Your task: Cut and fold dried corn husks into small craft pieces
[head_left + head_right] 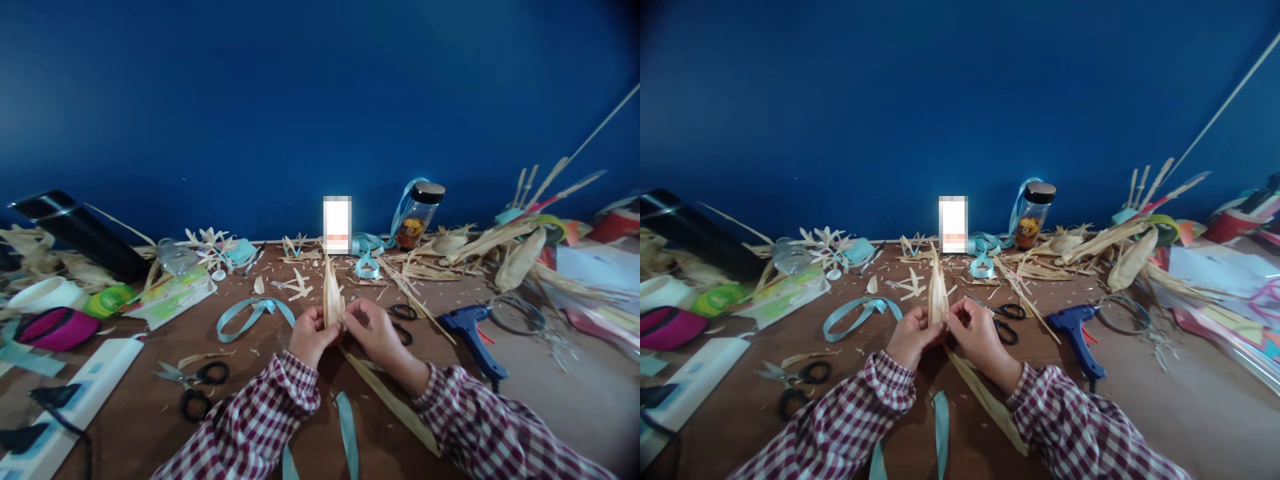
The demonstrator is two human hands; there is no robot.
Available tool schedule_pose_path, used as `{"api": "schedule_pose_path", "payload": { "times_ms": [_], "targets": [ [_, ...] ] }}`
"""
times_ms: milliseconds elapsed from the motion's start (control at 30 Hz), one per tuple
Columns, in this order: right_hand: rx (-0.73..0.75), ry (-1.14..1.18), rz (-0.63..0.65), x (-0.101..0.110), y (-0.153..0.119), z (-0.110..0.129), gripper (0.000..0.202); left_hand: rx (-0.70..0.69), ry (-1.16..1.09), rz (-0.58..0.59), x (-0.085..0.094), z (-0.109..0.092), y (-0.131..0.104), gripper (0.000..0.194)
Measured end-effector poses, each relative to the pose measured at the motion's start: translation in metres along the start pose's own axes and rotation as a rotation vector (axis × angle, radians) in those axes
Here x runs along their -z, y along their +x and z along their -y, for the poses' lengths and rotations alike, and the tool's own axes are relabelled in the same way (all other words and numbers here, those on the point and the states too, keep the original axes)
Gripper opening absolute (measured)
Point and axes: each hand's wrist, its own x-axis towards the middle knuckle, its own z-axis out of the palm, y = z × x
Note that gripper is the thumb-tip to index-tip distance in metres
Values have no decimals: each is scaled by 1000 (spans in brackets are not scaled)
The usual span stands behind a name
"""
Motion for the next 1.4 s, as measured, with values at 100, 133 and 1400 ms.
{"api": "schedule_pose_path", "payload": {
  "times_ms": [100, 133, 1400],
  "targets": [
    [5, 34, -25, 0, 1, 2, 14, -15, -2, -1, 0, 0, 1, 41],
    [8, 59, -39, 0, 1, 2, 17, -14, -1, 0, 0, 0, 0, 41],
    [-193, 516, 75, 4, 7, 8, 28, -79, 81, 155, 3, -1, 2, 32]
  ]
}}
